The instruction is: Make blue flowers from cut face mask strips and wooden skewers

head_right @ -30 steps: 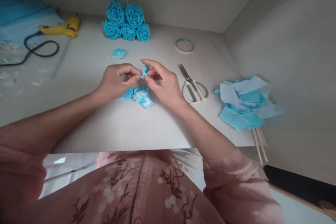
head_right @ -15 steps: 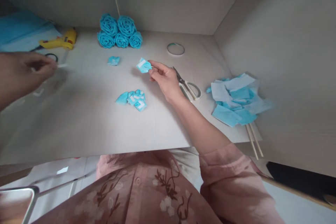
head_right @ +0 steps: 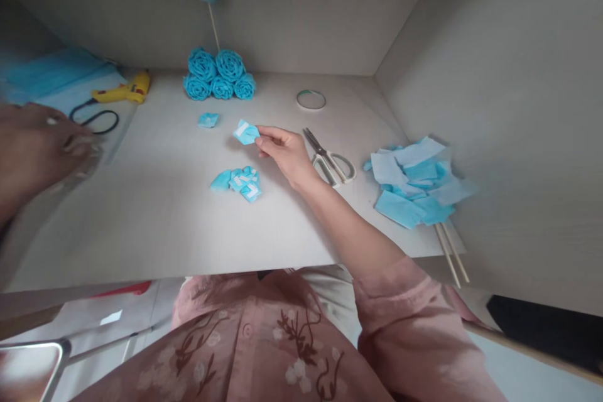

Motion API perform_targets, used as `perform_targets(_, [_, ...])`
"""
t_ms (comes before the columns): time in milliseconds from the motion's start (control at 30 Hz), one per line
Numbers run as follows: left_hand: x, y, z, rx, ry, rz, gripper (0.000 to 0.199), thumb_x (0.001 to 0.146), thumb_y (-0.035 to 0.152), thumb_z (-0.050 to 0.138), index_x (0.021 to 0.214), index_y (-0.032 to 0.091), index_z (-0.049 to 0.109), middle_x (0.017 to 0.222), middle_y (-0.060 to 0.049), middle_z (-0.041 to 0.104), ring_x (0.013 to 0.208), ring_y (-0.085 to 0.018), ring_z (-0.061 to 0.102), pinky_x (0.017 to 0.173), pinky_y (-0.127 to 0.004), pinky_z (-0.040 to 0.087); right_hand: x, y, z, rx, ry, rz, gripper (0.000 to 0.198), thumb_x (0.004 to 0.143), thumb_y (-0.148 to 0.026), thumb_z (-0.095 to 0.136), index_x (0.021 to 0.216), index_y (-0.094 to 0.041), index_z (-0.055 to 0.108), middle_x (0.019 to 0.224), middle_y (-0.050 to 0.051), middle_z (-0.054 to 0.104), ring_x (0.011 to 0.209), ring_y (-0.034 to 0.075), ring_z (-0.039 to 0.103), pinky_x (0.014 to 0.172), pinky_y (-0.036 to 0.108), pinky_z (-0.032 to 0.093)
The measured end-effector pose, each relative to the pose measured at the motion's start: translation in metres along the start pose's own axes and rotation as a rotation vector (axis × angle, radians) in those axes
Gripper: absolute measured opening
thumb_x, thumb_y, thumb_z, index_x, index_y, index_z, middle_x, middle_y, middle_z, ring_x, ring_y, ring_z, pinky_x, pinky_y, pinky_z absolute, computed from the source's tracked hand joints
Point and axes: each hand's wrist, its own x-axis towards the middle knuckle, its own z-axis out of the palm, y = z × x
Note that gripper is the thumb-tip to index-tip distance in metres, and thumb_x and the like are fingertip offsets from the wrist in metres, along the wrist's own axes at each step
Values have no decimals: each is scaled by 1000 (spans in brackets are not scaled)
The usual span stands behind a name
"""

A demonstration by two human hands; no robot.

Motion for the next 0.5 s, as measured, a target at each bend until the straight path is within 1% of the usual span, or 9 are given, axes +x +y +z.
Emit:
perform_targets(67, [4,23,3,67,52,94,42,85,39,57,125,26,63,157,-4,44,144,-48,34,116,-61,27,-1,0,1,2,-18,5,36,74,-39,80,105,-22,79,91,2,75,77,12,63,78,31,60])
perform_targets(100, [6,37,7,20,85,141,47,85,40,59,131,29,61,160,-1,42,145,-46,35,118,-61,26,-2,0,2,-2,-27,8,36,75,-40,79,105,-22,79,91,2,75,77,12,63,78,31,59])
perform_targets(133, [8,52,11,-56,145,175,49,85,41,63,132,31,62,158,1,47,143,-43,40,119,-59,26,-2,0,2,-7,-32,10,36,74,-40,79,105,-22,79,91,2,75,78,12,63,79,31,59])
perform_targets(167, [11,68,16,-132,128,237,48,86,42,64,134,33,62,154,2,51,142,-39,43,120,-57,27,-3,-1,3,-11,-35,12,36,74,-41,79,105,-22,79,90,2,74,78,12,63,79,31,59])
perform_targets(233, [15,101,27,-369,147,298,41,85,44,65,122,27,71,135,-2,67,128,-33,56,114,-50,37,-5,-2,4,-11,-39,17,35,74,-41,80,103,-22,80,88,2,74,77,12,63,79,31,59])
perform_targets(267, [18,118,33,-506,129,287,37,83,46,67,112,24,75,123,-5,72,115,-30,62,106,-45,44,-5,-2,4,-8,-42,20,35,73,-41,81,102,-21,80,87,2,74,76,12,63,78,31,59])
perform_targets(300, [21,134,39,-647,62,245,36,81,48,68,104,22,76,114,-6,75,101,-26,65,96,-41,49,-6,-2,4,-6,-47,22,35,73,-41,82,102,-21,80,86,1,74,76,12,63,78,31,59])
perform_targets(400, [28,169,56,-978,-139,138,33,80,50,67,88,18,74,90,-6,75,80,-18,64,77,-32,51,-5,-1,4,9,-63,19,35,71,-41,84,100,-21,80,86,1,75,73,12,62,77,31,58])
perform_targets(500, [32,185,67,-1141,-241,82,27,78,45,66,80,18,70,73,-3,68,67,-15,61,65,-28,49,-5,0,4,13,-58,10,36,69,-40,85,99,-21,80,87,1,75,72,11,62,76,30,57])
